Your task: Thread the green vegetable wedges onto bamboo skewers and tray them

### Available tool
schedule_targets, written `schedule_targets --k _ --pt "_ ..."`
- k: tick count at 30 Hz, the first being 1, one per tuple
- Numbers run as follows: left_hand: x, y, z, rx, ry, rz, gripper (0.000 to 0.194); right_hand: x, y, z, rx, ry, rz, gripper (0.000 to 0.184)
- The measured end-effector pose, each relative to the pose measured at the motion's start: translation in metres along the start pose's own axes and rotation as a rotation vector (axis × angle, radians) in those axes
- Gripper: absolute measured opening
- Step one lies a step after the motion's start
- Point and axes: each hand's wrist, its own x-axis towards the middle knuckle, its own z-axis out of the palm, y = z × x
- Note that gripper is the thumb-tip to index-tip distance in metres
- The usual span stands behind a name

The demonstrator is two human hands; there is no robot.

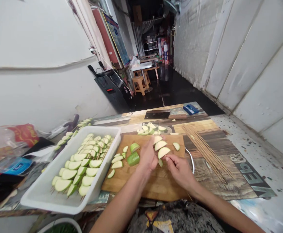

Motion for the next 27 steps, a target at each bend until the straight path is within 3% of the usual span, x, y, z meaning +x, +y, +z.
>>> schedule_targets --k 5,12,16,27 --pt "-0.012 -0.010 0.002 -0.032 -0.051 -0.094 0.022 0.004 0.004 0.002 0.056 0.018 0.040 0.027" --pt "-0.017 -0.021 0.002 -0.082 0.056 -0.094 0.014 -0.004 0.001 0.000 0.097 -0.034 0.049 0.025" --pt "-0.017 -0.022 -0.001 -0.046 -0.009 -0.175 0.019 -0.007 -0.001 -0.002 0.075 -0.010 0.019 0.027" --pt "-0.023 -0.032 0.004 -0.041 -0.037 -0.140 0.018 -0.006 0.002 0.001 0.077 0.029 -0.003 0.025"
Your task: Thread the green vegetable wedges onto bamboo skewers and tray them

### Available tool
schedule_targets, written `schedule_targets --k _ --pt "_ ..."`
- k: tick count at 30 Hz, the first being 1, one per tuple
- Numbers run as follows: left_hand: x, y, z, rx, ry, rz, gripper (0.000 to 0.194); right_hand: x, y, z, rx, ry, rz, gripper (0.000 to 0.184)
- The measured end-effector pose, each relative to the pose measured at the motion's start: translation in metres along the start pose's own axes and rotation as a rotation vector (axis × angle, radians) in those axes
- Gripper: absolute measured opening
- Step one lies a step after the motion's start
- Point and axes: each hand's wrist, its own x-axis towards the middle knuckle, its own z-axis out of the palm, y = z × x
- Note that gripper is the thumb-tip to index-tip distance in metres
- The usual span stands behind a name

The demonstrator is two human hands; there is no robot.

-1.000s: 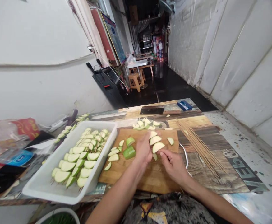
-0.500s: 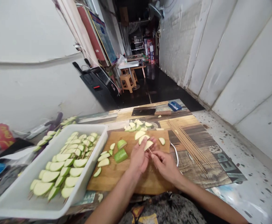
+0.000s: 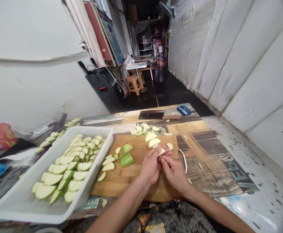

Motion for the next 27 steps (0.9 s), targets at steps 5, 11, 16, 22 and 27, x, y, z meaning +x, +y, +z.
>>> schedule_targets --k 5,11,16,22,27 --pt "-0.001 0.005 0.001 -0.032 -0.012 -0.015 0.029 0.002 0.001 -0.003 -0.010 -0.004 0.016 0.025" --pt "0.007 0.025 -0.001 -0.078 0.088 0.065 0.017 -0.003 0.000 -0.007 0.008 -0.116 0.003 0.026" --pt "0.009 0.020 -0.002 -0.068 0.069 0.072 0.012 -0.003 0.002 -0.005 -0.009 -0.100 -0.014 0.025" --pt "0.004 0.007 0.000 -0.044 0.039 0.046 0.016 -0.001 0.003 -0.004 0.000 -0.058 -0.011 0.025" --pt "0.007 0.021 -0.005 -0.068 0.011 0.067 0.037 -0.001 0.003 -0.011 -0.014 -0.095 -0.015 0.026"
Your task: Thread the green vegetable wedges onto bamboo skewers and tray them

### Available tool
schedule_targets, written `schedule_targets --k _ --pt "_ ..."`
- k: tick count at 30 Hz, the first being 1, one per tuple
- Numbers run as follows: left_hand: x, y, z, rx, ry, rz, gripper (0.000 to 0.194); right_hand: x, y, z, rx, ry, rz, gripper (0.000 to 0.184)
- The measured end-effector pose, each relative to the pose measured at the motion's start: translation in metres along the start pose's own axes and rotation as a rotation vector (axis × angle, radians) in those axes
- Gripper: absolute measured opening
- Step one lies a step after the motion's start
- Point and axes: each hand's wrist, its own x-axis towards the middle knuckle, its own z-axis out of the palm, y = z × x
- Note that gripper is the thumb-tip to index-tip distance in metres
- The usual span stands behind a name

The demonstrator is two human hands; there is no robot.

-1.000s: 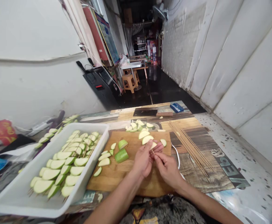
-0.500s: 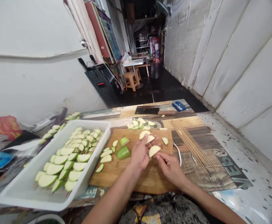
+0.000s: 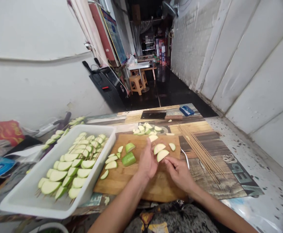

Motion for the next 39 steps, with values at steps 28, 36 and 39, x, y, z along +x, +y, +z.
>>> schedule_targets --k 28,36,39 --pt "0.034 0.062 -0.073 2.207 0.582 0.177 0.055 -0.003 0.005 -0.012 0.245 -0.020 0.096 0.023" --pt "0.037 0.064 -0.072 2.098 0.629 0.184 0.046 -0.002 0.016 -0.025 1.270 -0.448 0.527 0.019" --pt "0.032 0.064 -0.071 2.044 0.647 0.250 0.055 -0.002 0.020 -0.028 1.376 -0.472 0.546 0.018"
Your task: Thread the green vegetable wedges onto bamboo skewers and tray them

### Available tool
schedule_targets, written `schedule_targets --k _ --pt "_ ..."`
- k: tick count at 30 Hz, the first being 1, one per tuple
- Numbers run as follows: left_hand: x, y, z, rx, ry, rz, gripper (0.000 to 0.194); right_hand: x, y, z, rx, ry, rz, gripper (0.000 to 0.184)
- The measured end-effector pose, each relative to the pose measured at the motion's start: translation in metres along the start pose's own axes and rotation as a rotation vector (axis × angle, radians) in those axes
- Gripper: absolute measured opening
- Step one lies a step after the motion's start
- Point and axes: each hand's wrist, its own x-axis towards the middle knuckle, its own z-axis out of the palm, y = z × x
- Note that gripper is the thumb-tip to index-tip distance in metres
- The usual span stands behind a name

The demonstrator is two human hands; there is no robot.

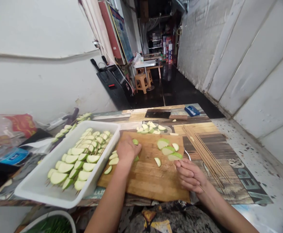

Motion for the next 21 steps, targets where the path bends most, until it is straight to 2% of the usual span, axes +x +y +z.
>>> schedule_targets --k 3,9,14,16,18,21 --pt "-0.003 -0.004 -0.005 -0.037 0.028 -0.004 0.061 0.000 0.001 -0.001 0.012 0.003 0.003 0.019" --pt "-0.008 -0.021 -0.019 -0.087 -0.045 0.087 0.040 0.001 0.001 0.006 -0.069 0.014 -0.012 0.015" --pt "-0.008 -0.032 -0.030 -0.301 -0.023 0.144 0.043 0.003 0.004 0.014 -0.244 0.105 -0.019 0.021" --pt "-0.006 -0.033 -0.031 -0.472 0.010 0.145 0.045 0.004 0.007 0.016 -0.357 0.179 -0.042 0.025" --pt "-0.006 -0.032 -0.030 -0.775 -0.015 0.123 0.047 0.006 0.011 0.017 -0.461 0.245 -0.077 0.029" --pt "-0.009 -0.026 -0.028 -1.365 -0.241 0.089 0.048 0.006 0.014 0.018 -0.618 0.278 -0.142 0.031"
